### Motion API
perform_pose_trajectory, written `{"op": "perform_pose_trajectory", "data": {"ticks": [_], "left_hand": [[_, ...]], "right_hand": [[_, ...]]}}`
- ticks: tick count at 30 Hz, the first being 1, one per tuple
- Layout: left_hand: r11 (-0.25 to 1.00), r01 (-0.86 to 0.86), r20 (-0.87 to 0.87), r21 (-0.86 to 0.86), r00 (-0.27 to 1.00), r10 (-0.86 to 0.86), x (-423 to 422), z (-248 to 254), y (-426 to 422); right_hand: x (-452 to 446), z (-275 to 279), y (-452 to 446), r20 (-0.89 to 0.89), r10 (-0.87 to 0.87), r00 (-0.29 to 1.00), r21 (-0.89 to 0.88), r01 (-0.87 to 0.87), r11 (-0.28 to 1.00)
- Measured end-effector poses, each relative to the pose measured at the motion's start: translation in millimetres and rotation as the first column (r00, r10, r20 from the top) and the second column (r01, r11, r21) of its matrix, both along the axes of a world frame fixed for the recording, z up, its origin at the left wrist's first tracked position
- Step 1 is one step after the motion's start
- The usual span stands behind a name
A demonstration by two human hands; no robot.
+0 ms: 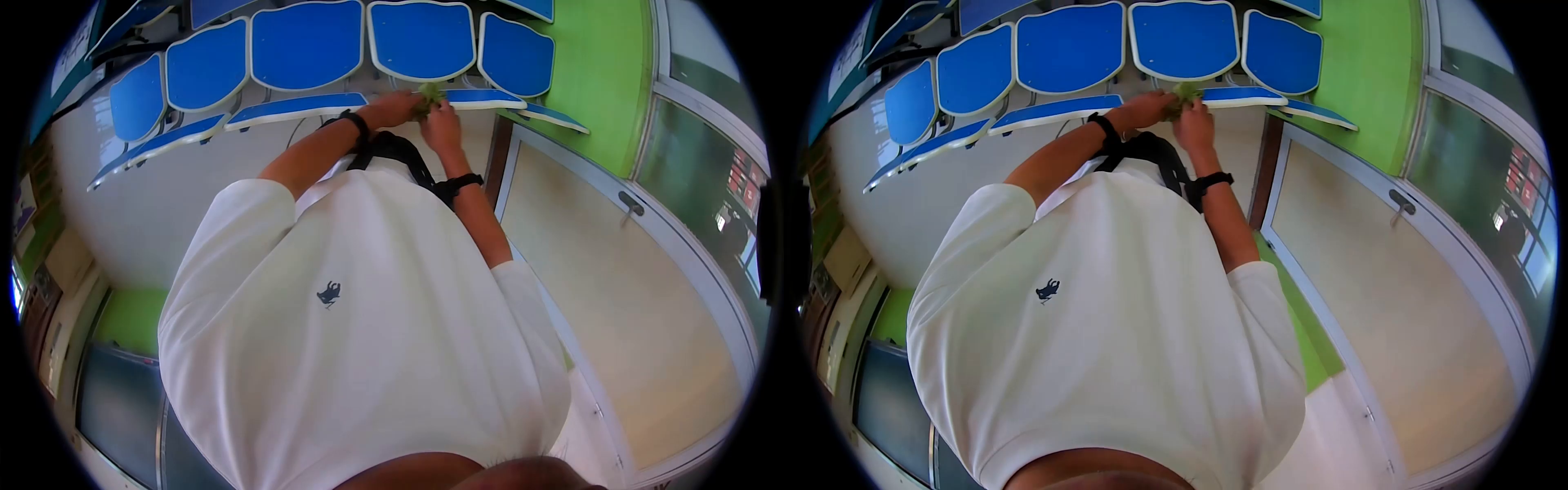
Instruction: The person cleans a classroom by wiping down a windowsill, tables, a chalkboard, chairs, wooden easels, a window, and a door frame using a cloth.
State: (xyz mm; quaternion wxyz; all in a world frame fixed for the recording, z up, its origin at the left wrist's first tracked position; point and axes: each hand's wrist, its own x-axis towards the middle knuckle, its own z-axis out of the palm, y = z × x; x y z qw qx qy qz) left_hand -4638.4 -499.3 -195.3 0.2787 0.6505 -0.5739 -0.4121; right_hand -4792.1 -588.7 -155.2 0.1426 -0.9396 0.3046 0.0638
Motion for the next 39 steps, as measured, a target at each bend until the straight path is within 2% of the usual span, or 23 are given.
{"op": "perform_pose_trajectory", "data": {"ticks": [1, 3, 4, 8, 10, 11, 14, 16, 17, 19, 21, 23, 25, 27, 29, 30, 31, 32, 34, 35, 36, 37, 39], "left_hand": [[0.995, 0.036, 0.008, 0.093, 0.999, -0.037, 6.0, 6.4, 0.8], [0.991, 0.045, 0.013, 0.122, 0.999, -0.047, 17.8, 19.5, 9.3], [0.987, 0.044, 0.025, 0.157, 0.999, -0.048, 21.0, 21.7, 13.0], [0.992, 0.057, 0.118, 0.109, 0.991, -0.07, 17.6, 3.8, 17.6], [0.997, 0.068, 0.158, 0.027, 0.985, -0.071, 5.0, 6.2, 3.9], [0.997, 0.07, 0.169, 0.034, 0.983, -0.074, -1.0, 7.1, -6.8], [0.996, 0.065, 0.168, 0.058, 0.983, -0.074, -35.1, 10.2, -47.8], [1.0, -0.01, 0.318, -0.025, 0.948, 0.017, -68.5, 6.9, -83.5], [1.0, -0.009, 0.329, -0.018, 0.944, 0.014, -86.5, 4.8, -103.1], [0.99, -0.08, 0.399, -0.118, 0.909, 0.121, -117.3, 5.0, -138.6], [0.997, -0.074, 0.465, -0.025, 0.882, 0.077, -143.9, 7.6, -171.2], [0.987, -0.133, 0.436, -0.089, 0.886, 0.159, -165.1, 4.3, -209.7], [0.985, -0.125, 0.382, -0.116, 0.91, 0.161, -185.3, 0.7, -248.1], [0.984, -0.114, 0.321, -0.135, 0.935, 0.153, -202.7, -1.5, -277.9], [0.986, 0.073, 0.371, -0.147, 0.928, -0.013, -219.7, -0.4, -305.6], [0.985, 0.091, 0.367, -0.146, 0.93, -0.031, -231.4, -2.6, -315.8], [0.994, 0.108, 0.347, 0.002, 0.932, -0.101, -242.5, -0.9, -328.0], [0.982, 0.125, 0.323, 0.143, 0.932, -0.165, -249.3, -0.2, -341.2], [0.983, 0.144, 0.374, 0.118, 0.91, -0.178, -255.7, -12.1, -352.6], [0.983, 0.151, 0.417, 0.104, 0.891, -0.181, -259.3, -21.6, -351.6], [0.989, 0.135, 0.458, 0.066, 0.876, -0.15, -258.9, -33.6, -354.2], [0.986, 0.15, 0.51, 0.067, 0.845, -0.163, -257.1, -28.6, -353.5], [0.979, 0.204, 0.614, 0.027, 0.769, -0.177, -246.4, -19.0, -348.5]], "right_hand": [[4.3, 7.5, 4.1, -0.005, -0.01, 1.0, -0.008, 0.01, 1.0], [11.3, 20.7, 7.3, -0.019, 0.088, 0.996, 0.072, -0.086, 0.994], [10.8, 19.0, 6.5, 0.051, 0.096, 0.994, 0.078, -0.1, 0.992], [3.5, 10.2, -15.5, 0.076, 0.161, 0.984, 0.061, -0.166, 0.984], [-14.4, 8.2, -35.1, 0.09, 0.118, 0.989, -0.015, -0.117, 0.993], [-23.9, 8.6, -46.0, 0.102, 0.115, 0.988, -0.01, -0.115, 0.993], [-55.1, 17.5, -81.4, 0.13, 0.011, 0.992, -0.157, 0.009, 0.988], [-81.5, 6.3, -112.5, 0.146, -0.021, 0.989, -0.187, 0.048, 0.981], [-95.6, 0.3, -130.7, 0.157, -0.047, 0.986, -0.22, 0.082, 0.972], [-127.6, 3.2, -170.0, 0.149, -0.048, 0.988, -0.179, 0.074, 0.981], [-169.6, 10.9, -199.4, 0.139, -0.088, 0.986, -0.125, 0.106, 0.987], [-223.1, 25.4, -237.9, 0.189, -0.088, 0.978, -0.072, 0.103, 0.992], [-280.3, 54.3, -271.4, 0.27, -0.236, 0.934, -0.166, 0.286, 0.944], [-345.6, 85.5, -306.7, 0.305, -0.312, 0.9, -0.376, 0.415, 0.829], [-402.6, 127.9, -327.5, 0.415, -0.464, 0.783, -0.479, 0.621, 0.62], [-426.2, 148.0, -331.4, 0.423, -0.525, 0.739, -0.546, 0.67, 0.503], [-447.9, 161.8, -336.4, 0.438, -0.576, 0.69, -0.607, 0.7, 0.377], [-467.7, 166.0, -342.6, 0.442, -0.583, 0.682, -0.61, 0.705, 0.362], [-505.0, 162.7, -351.4, 0.427, -0.738, 0.523, -0.494, 0.818, 0.294], [-520.1, 155.3, -354.5, 0.426, -0.747, 0.511, -0.498, 0.821, 0.277], [-533.3, 144.1, -361.7, 0.411, -0.762, 0.501, -0.443, 0.84, 0.313], [-538.2, 141.3, -369.5, 0.396, -0.774, 0.494, -0.386, 0.854, 0.348], [-544.9, 137.8, -382.5, 0.435, -0.771, 0.465, -0.377, 0.872, 0.313]]}}
